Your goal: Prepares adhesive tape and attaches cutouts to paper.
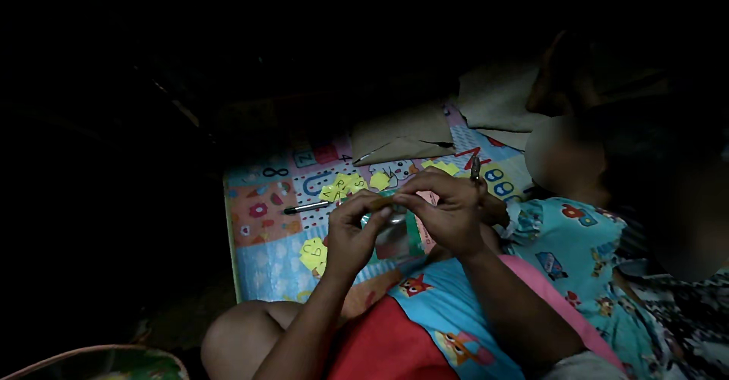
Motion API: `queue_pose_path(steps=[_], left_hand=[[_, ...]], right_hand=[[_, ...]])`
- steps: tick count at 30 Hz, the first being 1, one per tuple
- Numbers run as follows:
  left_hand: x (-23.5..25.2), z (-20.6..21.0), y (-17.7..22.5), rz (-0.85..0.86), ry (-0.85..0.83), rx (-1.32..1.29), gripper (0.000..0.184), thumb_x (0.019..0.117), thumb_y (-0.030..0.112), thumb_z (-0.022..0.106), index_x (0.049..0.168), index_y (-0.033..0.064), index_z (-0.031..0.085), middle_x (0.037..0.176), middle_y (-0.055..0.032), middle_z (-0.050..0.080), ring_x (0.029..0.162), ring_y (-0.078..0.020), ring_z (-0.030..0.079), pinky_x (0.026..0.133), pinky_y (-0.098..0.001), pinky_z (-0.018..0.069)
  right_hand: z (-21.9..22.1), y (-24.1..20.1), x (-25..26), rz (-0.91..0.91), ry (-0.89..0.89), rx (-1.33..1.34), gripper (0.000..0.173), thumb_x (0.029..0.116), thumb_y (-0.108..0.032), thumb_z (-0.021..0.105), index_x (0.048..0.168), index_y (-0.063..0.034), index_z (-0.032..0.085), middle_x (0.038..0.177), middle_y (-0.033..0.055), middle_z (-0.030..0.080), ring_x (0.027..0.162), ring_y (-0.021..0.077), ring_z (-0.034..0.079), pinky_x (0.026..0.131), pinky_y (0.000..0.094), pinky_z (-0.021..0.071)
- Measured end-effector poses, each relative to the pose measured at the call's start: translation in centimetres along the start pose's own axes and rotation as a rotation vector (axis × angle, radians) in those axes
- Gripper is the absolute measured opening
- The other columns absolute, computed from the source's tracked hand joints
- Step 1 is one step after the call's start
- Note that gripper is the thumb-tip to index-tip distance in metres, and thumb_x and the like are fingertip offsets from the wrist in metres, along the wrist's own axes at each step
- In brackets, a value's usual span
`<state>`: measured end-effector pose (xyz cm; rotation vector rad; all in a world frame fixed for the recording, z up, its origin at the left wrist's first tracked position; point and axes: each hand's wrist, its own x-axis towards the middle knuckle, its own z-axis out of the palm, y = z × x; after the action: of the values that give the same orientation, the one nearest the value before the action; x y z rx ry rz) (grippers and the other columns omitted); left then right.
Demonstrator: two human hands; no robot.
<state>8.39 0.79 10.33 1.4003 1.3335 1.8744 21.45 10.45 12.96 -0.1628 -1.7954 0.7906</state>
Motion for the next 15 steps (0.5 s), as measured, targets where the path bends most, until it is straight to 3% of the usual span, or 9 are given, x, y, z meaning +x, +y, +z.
queue_pose_path(steps=[2, 4, 5, 7, 9, 12, 15], left_hand=[[-0.1, 0.3, 0.1, -0.071, 0.061, -0.057, 0.011, 0.0947, 0.011, 0.067, 0.090, 0.0174, 0.074, 0.091, 0.0160, 0.069, 0.084, 0.0049, 0.065, 0.077, -0.0173, 0.0558], [0.1, 0.3, 0.7, -0.187, 0.160, -0.133, 0.018, 0.0944, 0.000, 0.062, 0.091, 0.0147, 0.073, 0.086, 0.0117, 0.072, 0.080, -0.0002, 0.069, 0.078, -0.0226, 0.0597], [0.2, 0.3, 1.0, -0.237, 0.204, -0.161, 0.021, 0.0943, -0.002, 0.059, 0.090, 0.0144, 0.072, 0.084, 0.0101, 0.072, 0.079, -0.0019, 0.069, 0.078, -0.0242, 0.0600], [0.4, 0.2, 1.7, -0.286, 0.280, -0.199, 0.025, 0.0953, -0.004, 0.055, 0.089, 0.0144, 0.070, 0.082, 0.0087, 0.071, 0.078, -0.0030, 0.069, 0.078, -0.0249, 0.0596], [0.6, 0.1, 2.3, -0.307, 0.353, -0.181, 0.026, 0.0966, -0.004, 0.054, 0.086, 0.0149, 0.068, 0.079, 0.0092, 0.069, 0.076, -0.0027, 0.068, 0.076, -0.0243, 0.0591], [0.7, -0.6, 2.6, -0.312, 0.394, -0.102, 0.024, 0.0976, -0.001, 0.057, 0.084, 0.0155, 0.067, 0.077, 0.0108, 0.068, 0.072, -0.0004, 0.065, 0.071, -0.0211, 0.0574], [0.9, -1.2, 2.7, -0.292, 0.374, -0.046, 0.023, 0.0969, -0.002, 0.059, 0.083, 0.0147, 0.068, 0.076, 0.0115, 0.068, 0.069, 0.0015, 0.064, 0.066, -0.0178, 0.0558]], right_hand=[[0.0, 0.3, 0.1, 0.092, -0.039, 0.019, 0.012, 0.0891, -0.010, 0.075, 0.089, 0.0014, 0.072, 0.087, 0.0022, 0.072, 0.087, 0.0025, 0.065, 0.086, 0.0177, 0.0513], [-0.4, 0.9, 0.2, 0.249, -0.165, 0.025, 0.034, 0.0896, -0.023, 0.076, 0.110, 0.0032, 0.068, 0.100, 0.0042, 0.070, 0.094, 0.0046, 0.063, 0.082, 0.0194, 0.0515], [-0.7, 1.1, 0.3, 0.337, -0.269, 0.028, 0.051, 0.0856, -0.029, 0.079, 0.122, 0.0034, 0.064, 0.108, 0.0063, 0.068, 0.099, 0.0086, 0.063, 0.083, 0.0241, 0.0526], [-1.0, 1.3, 0.6, 0.505, -0.512, 0.065, 0.080, 0.0719, -0.021, 0.089, 0.139, 0.0041, 0.053, 0.122, 0.0145, 0.065, 0.112, 0.0210, 0.062, 0.093, 0.0382, 0.0529], [-0.5, 1.0, 0.7, 0.624, -0.714, 0.099, 0.097, 0.0646, -0.010, 0.092, 0.148, 0.0029, 0.044, 0.133, 0.0209, 0.060, 0.122, 0.0302, 0.057, 0.101, 0.0471, 0.0483], [1.0, 1.0, -0.1, 0.702, -0.792, 0.161, 0.101, 0.0653, -0.012, 0.091, 0.151, 0.0019, 0.039, 0.142, 0.0223, 0.054, 0.127, 0.0287, 0.055, 0.104, 0.0443, 0.0472], [2.2, 1.3, -0.9, 0.747, -0.758, 0.202, 0.088, 0.0715, -0.013, 0.087, 0.146, 0.0018, 0.043, 0.141, 0.0210, 0.053, 0.121, 0.0249, 0.058, 0.098, 0.0405, 0.0507]])
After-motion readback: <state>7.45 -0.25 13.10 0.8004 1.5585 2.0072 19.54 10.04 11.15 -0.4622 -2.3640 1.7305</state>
